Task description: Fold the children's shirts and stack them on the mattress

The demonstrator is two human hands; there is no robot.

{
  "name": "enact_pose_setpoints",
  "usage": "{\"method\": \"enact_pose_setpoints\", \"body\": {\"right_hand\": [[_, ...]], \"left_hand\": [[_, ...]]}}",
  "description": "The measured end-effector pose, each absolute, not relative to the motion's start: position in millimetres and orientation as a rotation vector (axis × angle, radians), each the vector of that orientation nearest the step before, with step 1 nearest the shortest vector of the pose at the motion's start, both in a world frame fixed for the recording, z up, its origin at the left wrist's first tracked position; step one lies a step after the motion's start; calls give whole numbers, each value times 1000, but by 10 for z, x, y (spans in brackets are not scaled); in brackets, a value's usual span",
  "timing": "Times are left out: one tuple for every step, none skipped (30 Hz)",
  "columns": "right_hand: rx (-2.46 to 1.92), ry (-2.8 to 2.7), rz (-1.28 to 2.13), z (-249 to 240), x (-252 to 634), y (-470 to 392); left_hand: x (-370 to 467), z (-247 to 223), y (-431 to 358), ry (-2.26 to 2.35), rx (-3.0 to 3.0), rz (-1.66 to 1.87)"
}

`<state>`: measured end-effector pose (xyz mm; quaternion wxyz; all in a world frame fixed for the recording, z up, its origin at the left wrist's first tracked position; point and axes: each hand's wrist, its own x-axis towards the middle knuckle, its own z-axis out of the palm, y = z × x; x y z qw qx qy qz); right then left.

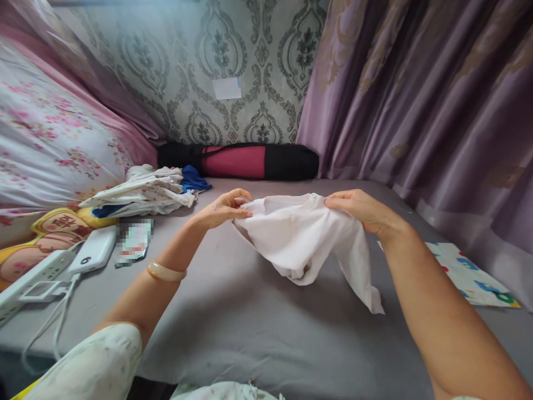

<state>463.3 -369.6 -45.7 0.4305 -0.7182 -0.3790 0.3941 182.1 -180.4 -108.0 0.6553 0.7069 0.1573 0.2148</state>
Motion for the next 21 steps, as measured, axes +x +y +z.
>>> {"method": "enact_pose_setpoints", "body": {"right_hand": [[-1789,-956,978,-462,4643,-3701],[-1786,-970,969,-467,4652,-3705],[-1781,-987,957,-469,4657,-3708],[-1774,-1006,946,-469,4658,-3712],[-1765,-1028,942,-466,4653,-3717],[-1754,-1051,940,-459,4644,-3722],[-1740,-1075,941,-449,4631,-3727],[-1724,-1099,939,-437,4613,-3732],[-1706,-1125,932,-421,4592,-3736],[-1686,-1151,922,-402,4569,-3739],[-1670,-1173,909,-381,4544,-3741],[-1659,-1189,897,-358,4519,-3742],[-1656,-1200,889,-334,4494,-3742],[-1660,-1206,880,-309,4470,-3741],[-1670,-1210,868,-283,4448,-3737],[-1682,-1215,851,-255,4428,-3732],[-1694,-1228,824,-224,4409,-3725],[-1705,-1250,786,-187,4391,-3716],[-1716,-1284,731,-143,4374,-3706],[-1729,-1330,654,-91,4356,-3696],[-1741,-1385,551,-30,4336,-3686]], "left_hand": [[1812,-1071,-1793,368,1631,511],[1803,-1060,-1784,384,1664,541],[1794,-1048,-1773,398,1700,574],[1783,-1035,-1761,408,1735,608],[1770,-1021,-1747,414,1768,641],[1755,-1003,-1731,418,1800,671],[1738,-982,-1715,422,1829,700],[1720,-954,-1701,429,1854,730],[1700,-920,-1692,439,1872,759],[1680,-878,-1689,452,1884,788],[1658,-829,-1692,466,1889,815],[1636,-773,-1701,481,1890,838],[1614,-714,-1712,496,1887,858],[1591,-654,-1723,510,1883,877],[1570,-594,-1730,522,1879,900],[1549,-535,-1729,533,1876,925],[1530,-477,-1719,541,1881,950],[1513,-417,-1702,548,1896,977],[1497,-354,-1681,554,1925,1003],[1484,-285,-1662,563,1968,1036],[1474,-207,-1650,572,2023,1084]]}}
